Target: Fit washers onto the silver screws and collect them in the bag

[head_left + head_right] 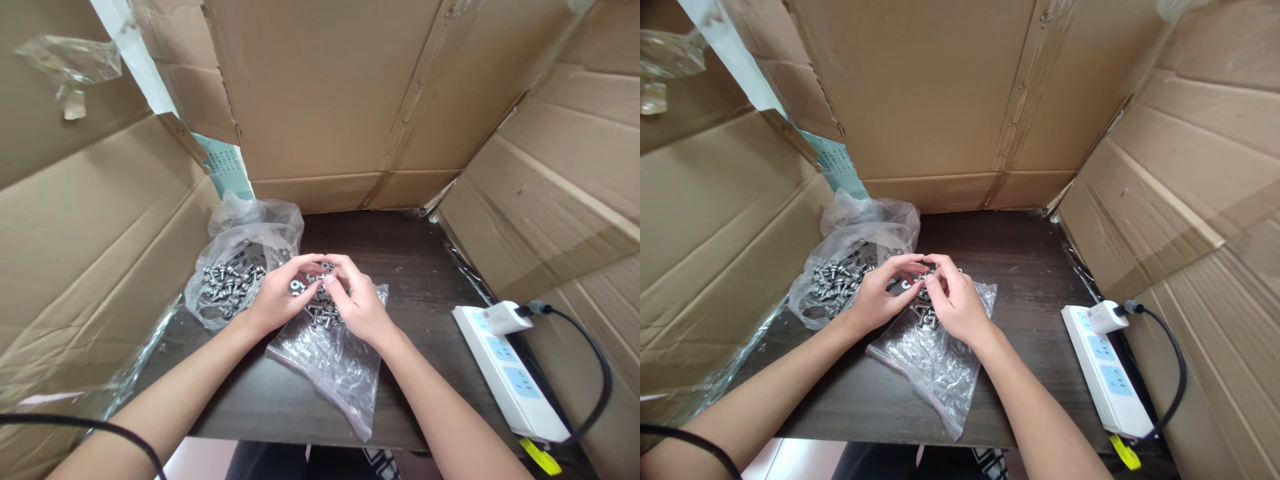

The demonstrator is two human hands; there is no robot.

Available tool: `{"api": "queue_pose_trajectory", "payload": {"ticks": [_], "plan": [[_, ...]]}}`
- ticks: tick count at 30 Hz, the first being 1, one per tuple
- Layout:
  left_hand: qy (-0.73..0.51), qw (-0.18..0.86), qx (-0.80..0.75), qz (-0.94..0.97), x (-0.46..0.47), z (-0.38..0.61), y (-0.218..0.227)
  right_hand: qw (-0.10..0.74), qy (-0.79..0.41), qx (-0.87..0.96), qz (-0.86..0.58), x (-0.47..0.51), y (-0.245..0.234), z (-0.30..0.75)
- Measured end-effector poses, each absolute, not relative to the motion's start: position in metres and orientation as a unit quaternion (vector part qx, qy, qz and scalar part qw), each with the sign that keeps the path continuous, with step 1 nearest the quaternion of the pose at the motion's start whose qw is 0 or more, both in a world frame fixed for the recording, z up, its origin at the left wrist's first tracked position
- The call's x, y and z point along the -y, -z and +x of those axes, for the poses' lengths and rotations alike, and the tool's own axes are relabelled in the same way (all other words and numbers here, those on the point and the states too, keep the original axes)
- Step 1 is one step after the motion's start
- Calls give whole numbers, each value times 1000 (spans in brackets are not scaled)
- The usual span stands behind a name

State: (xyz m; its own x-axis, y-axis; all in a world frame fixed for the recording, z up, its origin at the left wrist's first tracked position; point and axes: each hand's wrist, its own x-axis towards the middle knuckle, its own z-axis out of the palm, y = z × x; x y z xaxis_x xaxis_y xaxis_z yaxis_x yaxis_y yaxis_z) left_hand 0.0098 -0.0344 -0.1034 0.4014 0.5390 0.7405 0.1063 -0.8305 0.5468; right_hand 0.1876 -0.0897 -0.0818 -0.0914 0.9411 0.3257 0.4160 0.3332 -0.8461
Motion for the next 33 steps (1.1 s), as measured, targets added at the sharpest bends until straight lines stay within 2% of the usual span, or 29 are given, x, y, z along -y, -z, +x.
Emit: {"api": "queue_pose_trajectory", "payload": {"ticks": [33], "plan": [[-489, 192, -214, 823, 31, 6, 106, 460, -316, 649, -517, 87, 85, 189]]}}
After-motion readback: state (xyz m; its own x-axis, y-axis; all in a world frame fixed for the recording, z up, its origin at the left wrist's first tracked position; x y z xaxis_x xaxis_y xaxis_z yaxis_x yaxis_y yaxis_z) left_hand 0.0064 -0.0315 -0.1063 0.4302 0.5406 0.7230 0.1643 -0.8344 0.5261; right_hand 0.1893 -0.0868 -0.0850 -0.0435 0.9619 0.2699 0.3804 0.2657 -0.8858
